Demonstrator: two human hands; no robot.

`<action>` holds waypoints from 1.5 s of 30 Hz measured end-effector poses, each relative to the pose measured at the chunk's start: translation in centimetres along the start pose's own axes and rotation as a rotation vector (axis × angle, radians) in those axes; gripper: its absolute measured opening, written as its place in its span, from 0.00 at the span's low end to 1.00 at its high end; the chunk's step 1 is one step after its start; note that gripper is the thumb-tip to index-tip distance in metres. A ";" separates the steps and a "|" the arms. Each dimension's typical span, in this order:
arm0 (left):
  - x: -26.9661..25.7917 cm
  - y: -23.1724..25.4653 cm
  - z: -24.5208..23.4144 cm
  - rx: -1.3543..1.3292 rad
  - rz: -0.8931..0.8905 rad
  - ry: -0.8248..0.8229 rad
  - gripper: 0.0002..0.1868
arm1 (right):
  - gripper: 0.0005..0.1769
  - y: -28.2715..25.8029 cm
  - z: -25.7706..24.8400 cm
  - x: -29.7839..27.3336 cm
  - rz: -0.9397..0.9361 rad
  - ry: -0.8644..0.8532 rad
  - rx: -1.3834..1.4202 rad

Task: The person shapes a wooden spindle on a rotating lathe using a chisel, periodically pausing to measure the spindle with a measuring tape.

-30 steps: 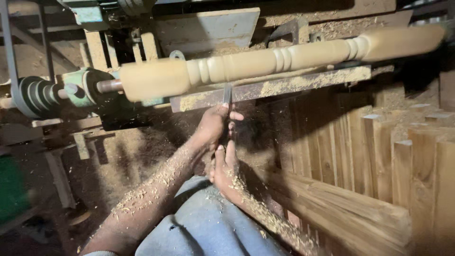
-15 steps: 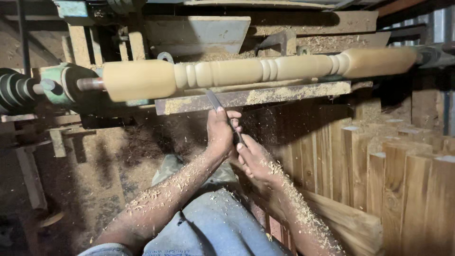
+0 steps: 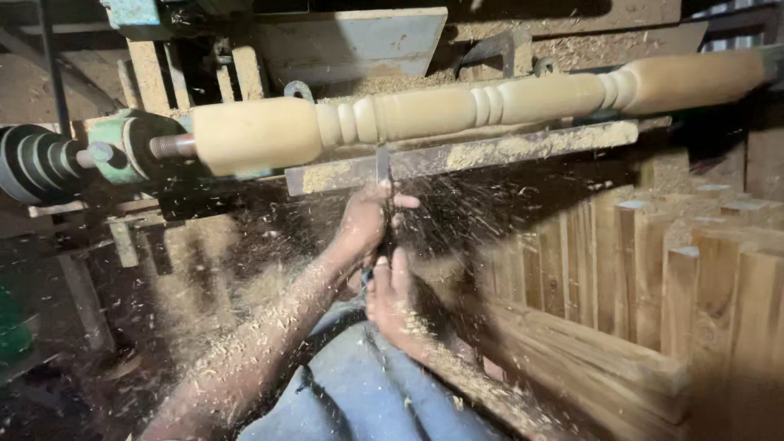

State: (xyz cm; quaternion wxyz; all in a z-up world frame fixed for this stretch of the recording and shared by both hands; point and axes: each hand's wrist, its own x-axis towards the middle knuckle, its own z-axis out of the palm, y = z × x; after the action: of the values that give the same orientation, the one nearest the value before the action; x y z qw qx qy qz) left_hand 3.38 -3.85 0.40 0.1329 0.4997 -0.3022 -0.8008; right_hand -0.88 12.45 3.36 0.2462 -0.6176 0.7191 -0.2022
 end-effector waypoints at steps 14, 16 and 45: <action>-0.8 0.5 -0.4 -0.087 -0.063 -0.065 0.14 | 0.14 -6.1 -1.7 3.0 0.956 -0.012 0.978; -0.7 0.4 0.0 -0.092 -0.056 -0.053 0.14 | 0.14 -5.4 -1.9 2.8 0.956 -0.030 1.002; -0.7 1.1 7.4 -0.461 0.098 0.248 0.11 | 0.14 4.4 -10.3 4.2 0.716 -0.425 0.813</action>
State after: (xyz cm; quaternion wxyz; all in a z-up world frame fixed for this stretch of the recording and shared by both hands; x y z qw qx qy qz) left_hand -2.86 -1.72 3.92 0.3179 0.5353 -0.1173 -0.7737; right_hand -11.08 8.80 8.50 0.6555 -0.2189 0.6825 -0.2379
